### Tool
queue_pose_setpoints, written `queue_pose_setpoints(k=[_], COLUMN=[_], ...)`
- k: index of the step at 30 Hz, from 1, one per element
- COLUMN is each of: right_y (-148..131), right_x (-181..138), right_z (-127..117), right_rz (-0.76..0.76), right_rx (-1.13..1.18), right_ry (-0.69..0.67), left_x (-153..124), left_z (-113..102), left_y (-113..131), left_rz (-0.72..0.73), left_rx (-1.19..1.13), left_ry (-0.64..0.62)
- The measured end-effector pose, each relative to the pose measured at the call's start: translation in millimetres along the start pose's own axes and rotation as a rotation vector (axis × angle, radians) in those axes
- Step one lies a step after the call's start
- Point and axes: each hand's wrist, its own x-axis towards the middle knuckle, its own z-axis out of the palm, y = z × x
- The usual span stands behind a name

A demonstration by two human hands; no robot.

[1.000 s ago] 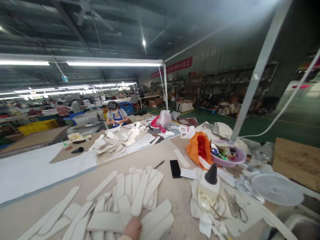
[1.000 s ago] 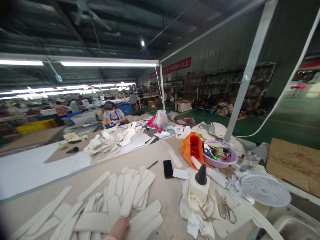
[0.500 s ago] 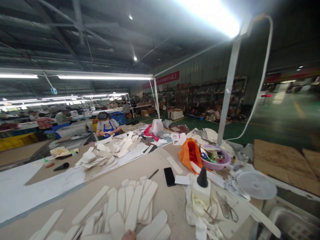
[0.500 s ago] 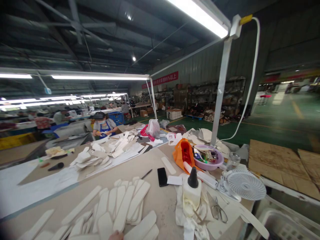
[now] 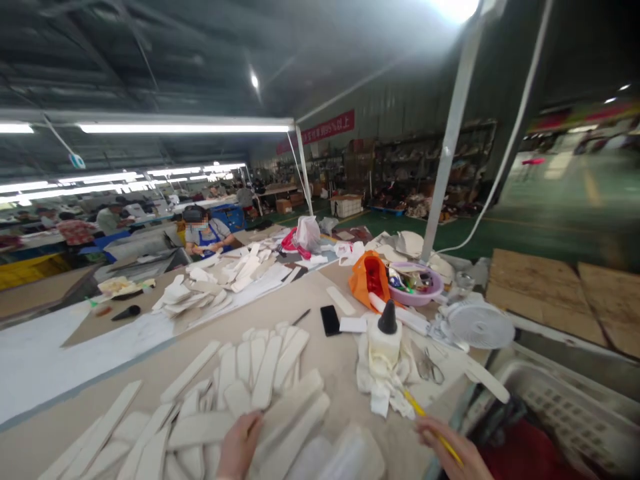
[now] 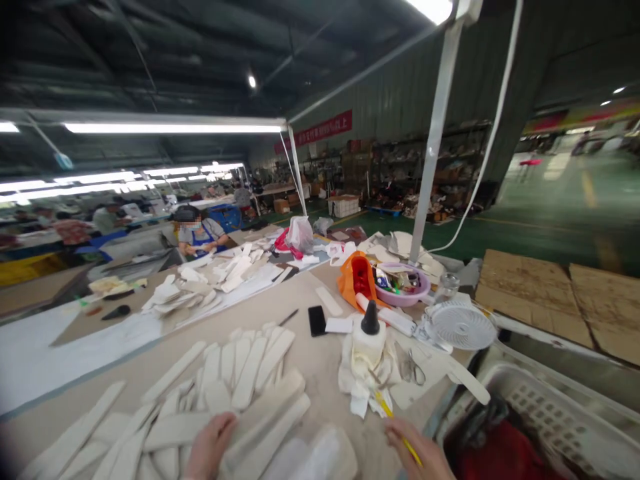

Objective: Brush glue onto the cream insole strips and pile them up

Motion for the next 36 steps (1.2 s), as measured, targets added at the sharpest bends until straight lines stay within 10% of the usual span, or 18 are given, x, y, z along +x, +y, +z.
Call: queue_pose_setpoints(k=[8, 18, 27, 36], right_y=[-11, -3, 10, 25], right_x=[22, -1, 10, 30], right_z=[32, 56, 77, 120], right_rz=[0.027, 0.191, 0.047, -0.118], right_rx=[0.144, 0.29, 0.158, 0.013], right_ry=[-0.203, -0.518, -0.55, -0.551], left_x=[-97, -197, -207, -166], left_z=[-48, 25, 61, 73], left_y=[73, 90, 56, 30], left_rz=[-0.065, -0.317, -0.626, -0.761], left_rx=[-0.199, -0.387, -0.932, -0.477], left_ry=[-0.064, -0.176, -0.014, 0.183])
